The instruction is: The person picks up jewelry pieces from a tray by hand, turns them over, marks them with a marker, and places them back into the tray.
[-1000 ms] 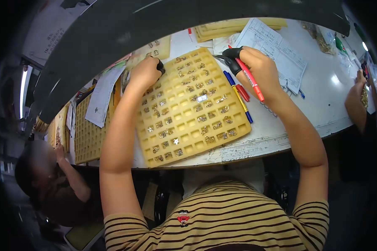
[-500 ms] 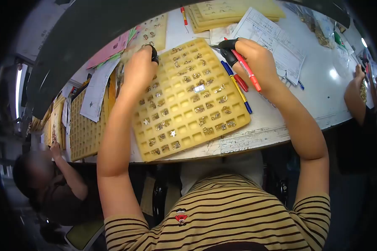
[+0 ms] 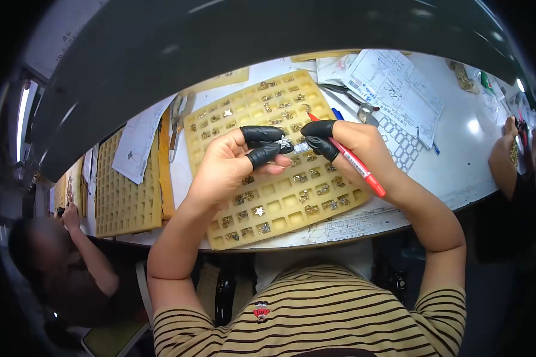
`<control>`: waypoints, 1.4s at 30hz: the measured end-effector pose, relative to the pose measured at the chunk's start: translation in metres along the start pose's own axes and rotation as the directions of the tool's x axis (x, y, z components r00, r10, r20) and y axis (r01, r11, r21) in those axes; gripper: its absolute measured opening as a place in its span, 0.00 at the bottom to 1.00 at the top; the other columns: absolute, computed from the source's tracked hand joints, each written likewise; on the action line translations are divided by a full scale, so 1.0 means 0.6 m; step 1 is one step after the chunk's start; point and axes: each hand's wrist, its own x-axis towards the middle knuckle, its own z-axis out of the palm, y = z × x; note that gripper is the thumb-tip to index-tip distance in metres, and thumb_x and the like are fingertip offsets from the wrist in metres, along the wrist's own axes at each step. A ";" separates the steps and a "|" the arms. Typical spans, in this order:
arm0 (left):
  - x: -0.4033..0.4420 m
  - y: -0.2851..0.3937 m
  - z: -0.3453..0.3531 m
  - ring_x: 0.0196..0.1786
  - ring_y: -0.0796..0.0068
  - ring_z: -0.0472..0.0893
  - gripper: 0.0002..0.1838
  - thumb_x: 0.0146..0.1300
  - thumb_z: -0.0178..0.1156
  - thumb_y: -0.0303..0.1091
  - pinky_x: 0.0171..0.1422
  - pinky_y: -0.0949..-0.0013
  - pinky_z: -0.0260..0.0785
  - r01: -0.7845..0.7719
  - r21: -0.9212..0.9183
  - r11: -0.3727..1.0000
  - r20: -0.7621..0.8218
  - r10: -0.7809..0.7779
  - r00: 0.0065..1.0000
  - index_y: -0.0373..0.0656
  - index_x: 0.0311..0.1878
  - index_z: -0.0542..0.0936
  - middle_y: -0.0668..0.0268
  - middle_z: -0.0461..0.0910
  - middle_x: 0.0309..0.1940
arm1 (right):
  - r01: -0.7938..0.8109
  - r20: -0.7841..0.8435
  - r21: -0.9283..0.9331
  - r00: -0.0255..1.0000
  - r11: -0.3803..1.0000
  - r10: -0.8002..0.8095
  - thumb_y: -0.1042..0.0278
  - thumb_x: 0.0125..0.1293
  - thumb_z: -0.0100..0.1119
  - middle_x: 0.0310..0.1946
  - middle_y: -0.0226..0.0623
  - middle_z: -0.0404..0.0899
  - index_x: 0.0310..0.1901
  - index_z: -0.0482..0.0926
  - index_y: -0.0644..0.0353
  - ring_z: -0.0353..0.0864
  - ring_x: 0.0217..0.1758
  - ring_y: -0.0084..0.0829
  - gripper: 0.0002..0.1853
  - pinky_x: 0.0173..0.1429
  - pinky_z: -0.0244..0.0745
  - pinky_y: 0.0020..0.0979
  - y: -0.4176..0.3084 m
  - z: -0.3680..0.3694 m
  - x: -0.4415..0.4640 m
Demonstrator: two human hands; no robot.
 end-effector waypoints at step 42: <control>-0.027 -0.033 0.020 0.41 0.73 0.82 0.11 0.56 0.62 0.18 0.45 0.72 0.78 -0.443 0.436 0.784 0.130 0.432 0.893 0.34 0.43 0.79 0.61 0.78 0.38 | 0.275 0.027 -0.086 0.961 0.958 -0.274 0.76 0.43 0.66 0.13 0.33 0.72 0.41 0.82 0.64 0.70 0.14 0.32 0.19 0.20 0.61 0.31 -0.014 0.001 -0.009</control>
